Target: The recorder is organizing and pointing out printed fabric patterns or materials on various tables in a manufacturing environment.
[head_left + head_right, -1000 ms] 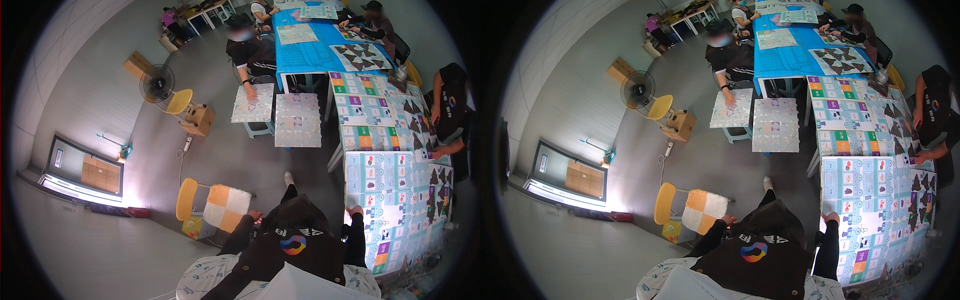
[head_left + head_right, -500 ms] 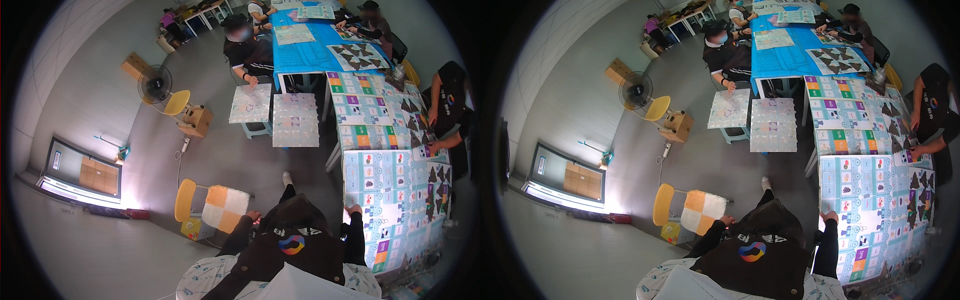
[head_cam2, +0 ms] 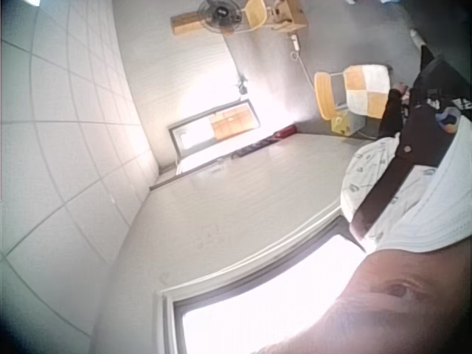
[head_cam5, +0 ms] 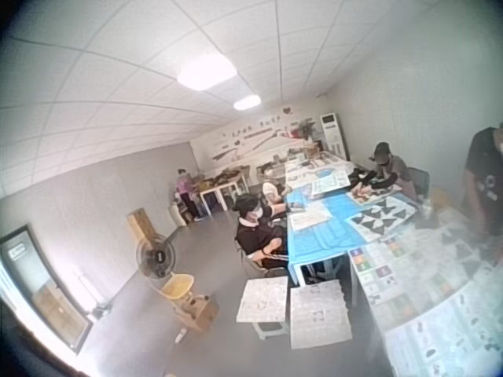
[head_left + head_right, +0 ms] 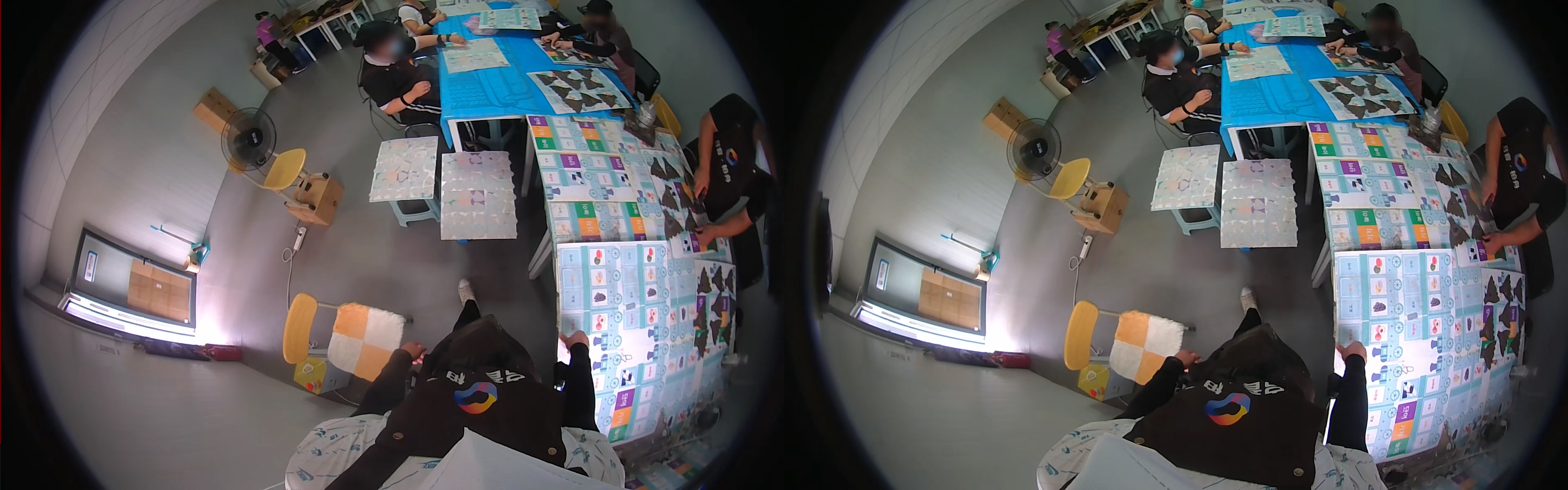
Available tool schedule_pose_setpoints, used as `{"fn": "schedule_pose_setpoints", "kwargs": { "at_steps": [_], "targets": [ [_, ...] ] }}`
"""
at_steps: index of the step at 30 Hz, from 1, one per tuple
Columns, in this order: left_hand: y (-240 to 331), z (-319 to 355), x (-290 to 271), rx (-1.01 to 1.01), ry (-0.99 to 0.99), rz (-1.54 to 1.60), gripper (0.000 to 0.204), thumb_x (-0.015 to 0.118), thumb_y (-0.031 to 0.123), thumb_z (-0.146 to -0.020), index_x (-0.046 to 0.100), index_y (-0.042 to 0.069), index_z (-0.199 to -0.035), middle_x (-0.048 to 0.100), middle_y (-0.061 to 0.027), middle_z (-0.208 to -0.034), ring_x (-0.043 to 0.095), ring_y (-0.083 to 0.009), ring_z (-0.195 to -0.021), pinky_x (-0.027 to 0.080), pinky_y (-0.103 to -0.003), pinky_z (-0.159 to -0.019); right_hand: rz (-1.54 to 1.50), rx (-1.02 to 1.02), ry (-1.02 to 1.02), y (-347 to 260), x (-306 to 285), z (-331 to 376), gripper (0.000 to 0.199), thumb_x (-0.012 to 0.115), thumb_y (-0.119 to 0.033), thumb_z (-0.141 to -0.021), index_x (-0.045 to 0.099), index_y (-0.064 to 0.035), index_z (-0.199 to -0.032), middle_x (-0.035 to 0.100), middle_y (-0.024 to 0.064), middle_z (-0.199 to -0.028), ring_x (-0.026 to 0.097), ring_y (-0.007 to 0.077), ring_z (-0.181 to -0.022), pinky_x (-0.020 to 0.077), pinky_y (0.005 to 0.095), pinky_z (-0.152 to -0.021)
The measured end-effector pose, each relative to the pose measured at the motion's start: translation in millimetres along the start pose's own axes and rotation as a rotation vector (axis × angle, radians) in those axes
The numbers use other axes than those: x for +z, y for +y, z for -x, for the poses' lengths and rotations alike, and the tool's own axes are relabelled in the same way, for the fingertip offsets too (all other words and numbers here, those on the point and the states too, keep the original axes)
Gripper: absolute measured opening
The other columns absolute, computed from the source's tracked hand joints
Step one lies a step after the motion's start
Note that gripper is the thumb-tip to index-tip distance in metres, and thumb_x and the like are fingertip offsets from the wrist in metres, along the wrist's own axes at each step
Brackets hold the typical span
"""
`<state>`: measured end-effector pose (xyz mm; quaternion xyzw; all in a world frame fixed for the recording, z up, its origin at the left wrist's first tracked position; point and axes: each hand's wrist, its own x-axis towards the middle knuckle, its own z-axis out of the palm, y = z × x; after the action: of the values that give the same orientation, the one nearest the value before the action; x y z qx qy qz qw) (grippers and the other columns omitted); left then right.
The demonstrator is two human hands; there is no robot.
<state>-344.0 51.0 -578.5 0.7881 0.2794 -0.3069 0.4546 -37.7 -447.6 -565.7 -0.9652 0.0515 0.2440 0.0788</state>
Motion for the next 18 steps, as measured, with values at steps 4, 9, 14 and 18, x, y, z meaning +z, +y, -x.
{"fn": "schedule_pose_setpoints", "kwargs": {
  "at_steps": [4,9,14,18],
  "targets": [
    [-9.1,-8.2,0.9,0.061,0.025,-0.079,0.019,0.057,0.026,-0.091,0.062,0.008,-0.093,0.066,-0.0035,-0.072,0.066,-0.0151,-0.059,0.049,-0.028,-0.046,-0.006,-0.012,-0.002,-2.7,-0.5,0.3,0.054,0.075,-0.051,-0.078,0.069,0.0014,-0.067,0.066,0.0126,-0.058,0.068,0.0236,-0.056,0.0552,0.0367,-0.064],
    [-6.2,-11.0,-0.2,0.018,-0.012,-0.017,0.019,0.057,0.027,-0.091,0.061,0.008,-0.095,0.065,-0.0034,-0.072,0.066,-0.0151,-0.058,0.05,-0.028,-0.047,-0.008,-0.007,0.034,-0.1,2.7,0.3,0.056,0.075,-0.053,-0.077,0.069,0.0011,-0.067,0.066,0.0123,-0.057,0.068,0.0237,-0.057,0.0554,0.037,-0.064],
    [-13.9,-10.3,-0.9,0.035,-0.005,-0.009,0.019,0.057,0.026,-0.091,0.061,0.008,-0.098,0.065,-0.0032,-0.072,0.065,-0.0152,-0.057,0.049,-0.028,-0.047,-0.002,-0.009,0.018,-4.5,-2.5,2.6,0.056,0.074,-0.053,-0.078,0.069,0.0008,-0.065,0.066,0.0121,-0.057,0.069,0.0237,-0.057,0.0555,0.0367,-0.064],
    [14.4,4.9,-4.7,-0.111,0.02,0.091,0.021,0.056,0.026,-0.092,0.06,0.008,-0.103,0.066,-0.0031,-0.073,0.065,-0.015,-0.058,0.049,-0.028,-0.047,0.005,-0.002,-0.007,-3.9,-3.3,-0.2,0.054,0.074,-0.051,-0.079,0.069,0.0014,-0.066,0.066,0.0125,-0.057,0.069,0.0234,-0.056,0.0555,0.0362,-0.064]
  ]
}}
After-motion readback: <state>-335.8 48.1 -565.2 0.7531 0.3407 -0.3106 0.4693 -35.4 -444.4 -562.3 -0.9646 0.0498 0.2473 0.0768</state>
